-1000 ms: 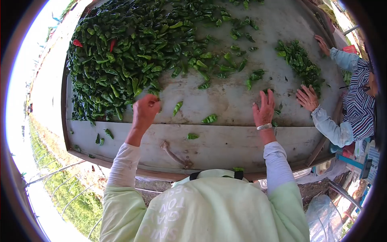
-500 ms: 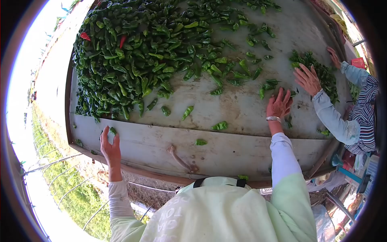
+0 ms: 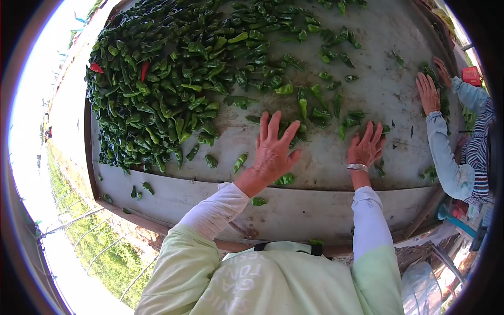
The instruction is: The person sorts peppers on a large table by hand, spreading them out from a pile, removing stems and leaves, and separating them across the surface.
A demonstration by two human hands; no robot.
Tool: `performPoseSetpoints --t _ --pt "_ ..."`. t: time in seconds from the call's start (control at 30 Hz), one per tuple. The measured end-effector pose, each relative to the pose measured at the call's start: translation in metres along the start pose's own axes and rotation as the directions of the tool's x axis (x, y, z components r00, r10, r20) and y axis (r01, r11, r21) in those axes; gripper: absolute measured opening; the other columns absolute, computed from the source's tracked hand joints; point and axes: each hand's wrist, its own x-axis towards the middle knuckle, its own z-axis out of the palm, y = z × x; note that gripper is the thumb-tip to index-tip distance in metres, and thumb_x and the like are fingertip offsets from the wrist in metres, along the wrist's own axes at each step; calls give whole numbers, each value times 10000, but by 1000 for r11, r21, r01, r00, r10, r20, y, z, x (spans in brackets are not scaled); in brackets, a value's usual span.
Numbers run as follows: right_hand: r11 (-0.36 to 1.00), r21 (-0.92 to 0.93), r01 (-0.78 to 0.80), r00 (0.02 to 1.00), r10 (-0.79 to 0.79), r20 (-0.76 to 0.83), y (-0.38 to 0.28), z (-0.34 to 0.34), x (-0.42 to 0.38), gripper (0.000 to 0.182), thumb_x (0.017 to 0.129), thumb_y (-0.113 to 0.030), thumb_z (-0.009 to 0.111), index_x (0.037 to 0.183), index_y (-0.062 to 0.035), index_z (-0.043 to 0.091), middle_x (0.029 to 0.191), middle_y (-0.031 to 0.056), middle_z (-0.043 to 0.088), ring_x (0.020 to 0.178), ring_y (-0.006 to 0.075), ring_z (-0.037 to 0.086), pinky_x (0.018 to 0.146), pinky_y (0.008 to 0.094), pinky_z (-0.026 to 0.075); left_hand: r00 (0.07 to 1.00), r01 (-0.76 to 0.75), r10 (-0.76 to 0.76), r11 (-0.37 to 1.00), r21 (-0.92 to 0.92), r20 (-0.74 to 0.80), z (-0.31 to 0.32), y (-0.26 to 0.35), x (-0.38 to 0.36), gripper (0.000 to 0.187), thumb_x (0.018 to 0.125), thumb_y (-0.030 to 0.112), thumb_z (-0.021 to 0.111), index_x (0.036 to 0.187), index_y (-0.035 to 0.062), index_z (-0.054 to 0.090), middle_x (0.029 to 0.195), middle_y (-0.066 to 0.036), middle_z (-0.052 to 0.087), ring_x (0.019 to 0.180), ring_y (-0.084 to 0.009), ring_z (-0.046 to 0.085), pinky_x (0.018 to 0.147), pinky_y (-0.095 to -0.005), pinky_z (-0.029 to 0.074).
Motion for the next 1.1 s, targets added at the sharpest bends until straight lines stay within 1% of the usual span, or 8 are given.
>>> performPoseSetpoints --t 0.33,0.43,0.47,0.53,0.77,0.83,0.93,1.1 --pt "990 -134 -45 998 51 45 14 27 1 567 809 -287 572 1331 -204 366 1440 46 259 1294 359 245 951 535 296 926 -145 188 978 153 -327 -16 -75 129 335 687 20 632 1014 93 632 1081 -95 565 1034 -300 523 854 -382 454" --pt "560 815 -149 973 232 19 38 80 1 593 844 -479 487 1351 -206 346 1407 47 330 1296 232 289 985 520 252 985 -45 72 985 166 -157 -22 -65 135 336 680 25 639 1010 86 639 1036 -111 559 982 -296 540 832 -388 463" --pt "566 809 -159 971 239 24 45 77 -3 593 844 -479 487 1351 -206 346 1407 47 330 1296 232 289 985 520 252 987 -47 71 986 160 -145 -21 -63 130 336 680 25 639 1010 86 639 1036 -111 559 982 -296 540 832 -388 463" --pt "997 60 -48 993 41 113 21 30 1 591 820 -453 512 1334 -200 363 1397 68 343 1293 292 282 972 539 251 996 -6 25 980 198 -90 -20 -63 123 362 669 42 649 1029 77 624 991 -120 543 914 -316 555 793 -398 470" --pt "999 -6 45 994 -45 -96 4 8 -1 565 775 -288 569 1305 -211 389 1413 85 297 1264 415 262 936 565 280 973 228 -215 947 -228 84 -33 -43 79 330 731 50 632 1057 57 582 1049 -117 594 852 -220 610 689 -322 502" --pt "999 1 36 995 -35 -89 5 9 -1 567 773 -285 575 1305 -215 389 1419 78 285 1266 414 260 938 566 279 917 386 -169 154 -909 361 -40 -32 56 344 821 74 588 1155 16 528 1128 -142 583 869 -154 598 637 -223 499" --pt "999 5 34 995 -33 -91 4 10 -1 560 778 -284 578 1302 -223 390 1425 65 272 1270 411 253 940 564 282 915 389 10 -277 -878 402 -38 -12 34 409 863 79 551 1247 -18 449 1177 -182 549 889 -184 601 656 -201 506" --pt "999 7 33 995 -32 -95 2 6 -2 531 799 -287 567 1298 -234 393 1424 53 270 1276 401 245 940 555 288 913 383 56 -456 -803 404 -51 -12 -4 479 875 93 538 1318 -2 384 1191 -191 522 859 -179 557 673 -233 523"
